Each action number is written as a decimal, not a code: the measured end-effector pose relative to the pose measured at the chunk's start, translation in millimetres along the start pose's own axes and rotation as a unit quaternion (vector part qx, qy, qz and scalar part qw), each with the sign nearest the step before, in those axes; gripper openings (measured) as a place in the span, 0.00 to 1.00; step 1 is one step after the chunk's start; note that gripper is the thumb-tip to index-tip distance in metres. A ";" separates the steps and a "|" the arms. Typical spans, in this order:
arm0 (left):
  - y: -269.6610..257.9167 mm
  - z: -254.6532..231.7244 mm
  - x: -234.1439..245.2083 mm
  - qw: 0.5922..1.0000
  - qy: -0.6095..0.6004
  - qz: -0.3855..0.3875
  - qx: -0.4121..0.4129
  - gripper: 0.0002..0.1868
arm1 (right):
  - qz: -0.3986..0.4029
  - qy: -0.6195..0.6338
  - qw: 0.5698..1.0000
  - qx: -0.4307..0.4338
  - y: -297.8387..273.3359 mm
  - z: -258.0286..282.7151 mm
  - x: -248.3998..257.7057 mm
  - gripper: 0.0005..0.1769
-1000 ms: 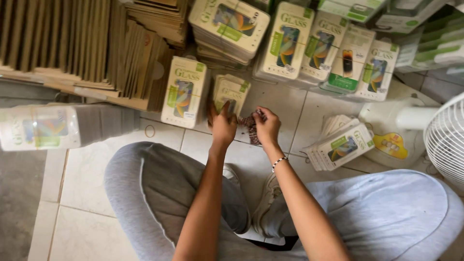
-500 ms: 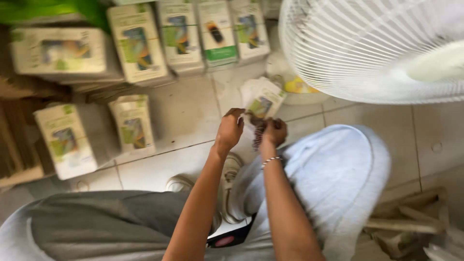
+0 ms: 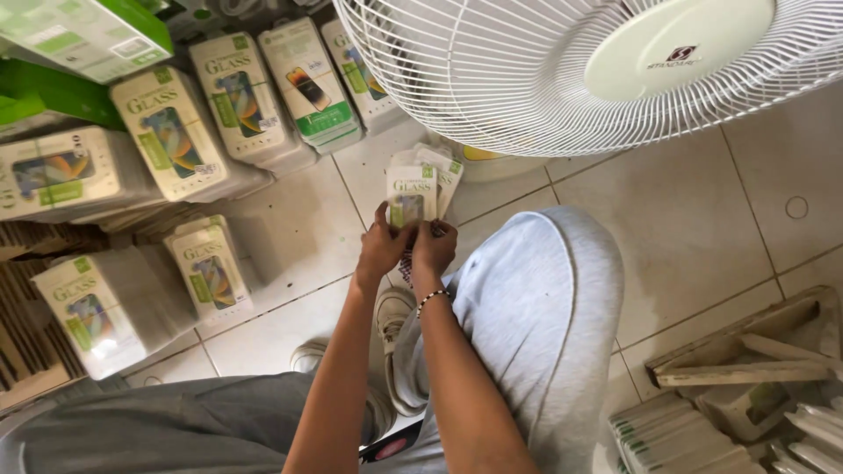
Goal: Wipe dust off of phone screen protector boxes using a small cloth.
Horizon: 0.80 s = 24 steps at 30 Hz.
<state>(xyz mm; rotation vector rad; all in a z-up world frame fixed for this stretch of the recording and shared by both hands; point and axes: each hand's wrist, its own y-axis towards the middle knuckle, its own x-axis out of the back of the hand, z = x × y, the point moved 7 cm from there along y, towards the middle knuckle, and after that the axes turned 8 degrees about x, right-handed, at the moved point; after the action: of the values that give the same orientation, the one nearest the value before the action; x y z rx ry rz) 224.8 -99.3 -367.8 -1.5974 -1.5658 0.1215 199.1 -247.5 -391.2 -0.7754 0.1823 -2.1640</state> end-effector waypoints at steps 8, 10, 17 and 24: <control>-5.1 74.7 22.6 0.963 -0.263 -0.065 0.011 0.22 | 0.117 -0.032 0.993 -0.010 1.9 -6.2 -25.9 0.20; -14.0 65.3 60.5 0.932 -0.356 -0.074 -0.021 0.20 | 0.178 -0.006 0.984 0.013 -15.1 37.2 -36.5 0.18; -90.2 14.4 223.3 0.765 -0.641 -0.031 -0.050 0.17 | 0.307 0.242 0.818 0.422 -149.7 324.7 35.7 0.16; -173.8 -53.0 235.3 0.726 -0.669 0.057 -0.149 0.28 | 0.247 0.139 0.694 0.662 -285.5 351.6 75.5 0.18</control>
<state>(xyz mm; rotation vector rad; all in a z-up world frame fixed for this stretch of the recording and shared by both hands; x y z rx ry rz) 172.0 44.6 -113.1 -1.9380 -2.6071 1.4365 182.7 -70.8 32.3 0.4305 -0.8615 -1.3111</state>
